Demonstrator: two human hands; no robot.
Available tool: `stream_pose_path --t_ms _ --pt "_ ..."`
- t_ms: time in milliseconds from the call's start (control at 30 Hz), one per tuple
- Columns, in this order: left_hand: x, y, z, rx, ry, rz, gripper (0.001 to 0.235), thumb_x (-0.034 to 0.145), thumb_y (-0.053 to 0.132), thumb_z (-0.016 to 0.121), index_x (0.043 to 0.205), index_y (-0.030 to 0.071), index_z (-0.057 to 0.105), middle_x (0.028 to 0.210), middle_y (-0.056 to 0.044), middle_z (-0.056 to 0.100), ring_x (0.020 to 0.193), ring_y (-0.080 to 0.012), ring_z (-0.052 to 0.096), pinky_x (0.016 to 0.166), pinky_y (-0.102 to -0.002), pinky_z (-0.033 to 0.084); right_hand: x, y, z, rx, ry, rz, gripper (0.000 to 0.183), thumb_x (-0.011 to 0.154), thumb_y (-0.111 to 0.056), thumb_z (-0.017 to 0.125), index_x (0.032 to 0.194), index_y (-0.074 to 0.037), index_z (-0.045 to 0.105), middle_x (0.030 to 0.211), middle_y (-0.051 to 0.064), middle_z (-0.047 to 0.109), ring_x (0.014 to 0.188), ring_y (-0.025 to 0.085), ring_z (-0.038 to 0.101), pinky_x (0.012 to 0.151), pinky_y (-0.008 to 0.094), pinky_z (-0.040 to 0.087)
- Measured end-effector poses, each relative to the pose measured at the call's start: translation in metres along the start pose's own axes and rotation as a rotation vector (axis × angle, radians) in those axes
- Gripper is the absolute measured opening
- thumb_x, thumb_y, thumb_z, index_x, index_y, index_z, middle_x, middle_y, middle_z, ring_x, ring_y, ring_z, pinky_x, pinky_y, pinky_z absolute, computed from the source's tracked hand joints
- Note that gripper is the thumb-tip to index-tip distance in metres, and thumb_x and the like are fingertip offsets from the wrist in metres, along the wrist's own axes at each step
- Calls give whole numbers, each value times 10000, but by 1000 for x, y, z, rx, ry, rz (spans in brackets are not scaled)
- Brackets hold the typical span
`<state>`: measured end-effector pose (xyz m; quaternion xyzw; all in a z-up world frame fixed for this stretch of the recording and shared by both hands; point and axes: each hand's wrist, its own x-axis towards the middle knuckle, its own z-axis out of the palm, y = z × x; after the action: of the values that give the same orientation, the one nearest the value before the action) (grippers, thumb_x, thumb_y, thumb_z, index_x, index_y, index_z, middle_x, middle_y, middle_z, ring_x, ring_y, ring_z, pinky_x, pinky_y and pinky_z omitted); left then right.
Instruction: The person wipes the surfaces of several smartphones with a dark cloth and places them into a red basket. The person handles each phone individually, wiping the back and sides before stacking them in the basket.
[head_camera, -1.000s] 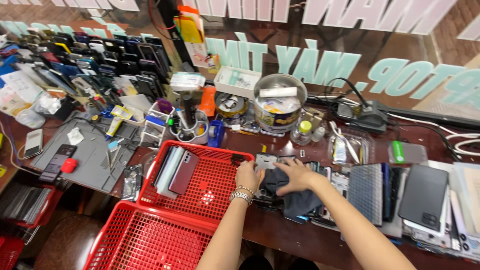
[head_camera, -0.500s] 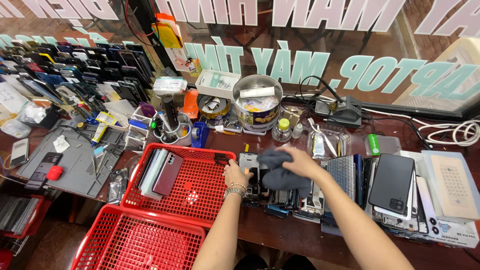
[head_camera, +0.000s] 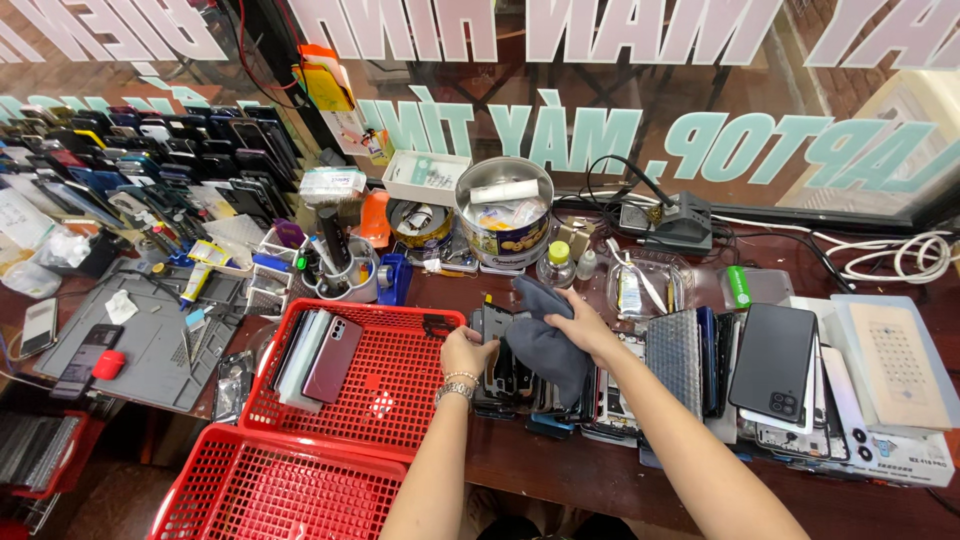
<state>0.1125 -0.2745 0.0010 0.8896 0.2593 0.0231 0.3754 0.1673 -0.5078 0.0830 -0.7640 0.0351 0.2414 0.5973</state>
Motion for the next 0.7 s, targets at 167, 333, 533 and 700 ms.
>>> stream_pose_path --t_ms 167,333,533,700 --pt "22 -33 20 -155 -73 -95 374 680 349 925 830 71 725 817 -68 756 758 -204 732 729 -340 567 4 6 -6 77 -26 48 646 860 -215 699 1475 -170 505 1287 129 672 1075 221 673 872 357 560" --pt "28 -48 29 -732 -268 -160 345 813 296 813 984 19 696 964 -70 728 872 -182 653 776 -350 531 8 6 -8 197 79 31 635 891 -254 681 1484 -135 488 1326 133 651 1110 221 670 899 348 553" --pt "9 -5 3 -1454 -566 -423 518 948 467 508 1299 101 614 1262 -103 672 1108 -258 649 927 -429 550 -31 -7 80 -311 125 -594 679 852 -234 732 1470 -130 471 1449 192 508 1320 351 503 1083 412 397" --pt "-11 27 -24 -1489 -554 -430 646 985 623 331 1377 169 573 1343 -91 664 1224 -233 649 1009 -450 555 -36 -14 101 -660 225 -684 566 883 -234 733 1416 -191 546 1438 191 481 1316 408 464 1087 498 373"
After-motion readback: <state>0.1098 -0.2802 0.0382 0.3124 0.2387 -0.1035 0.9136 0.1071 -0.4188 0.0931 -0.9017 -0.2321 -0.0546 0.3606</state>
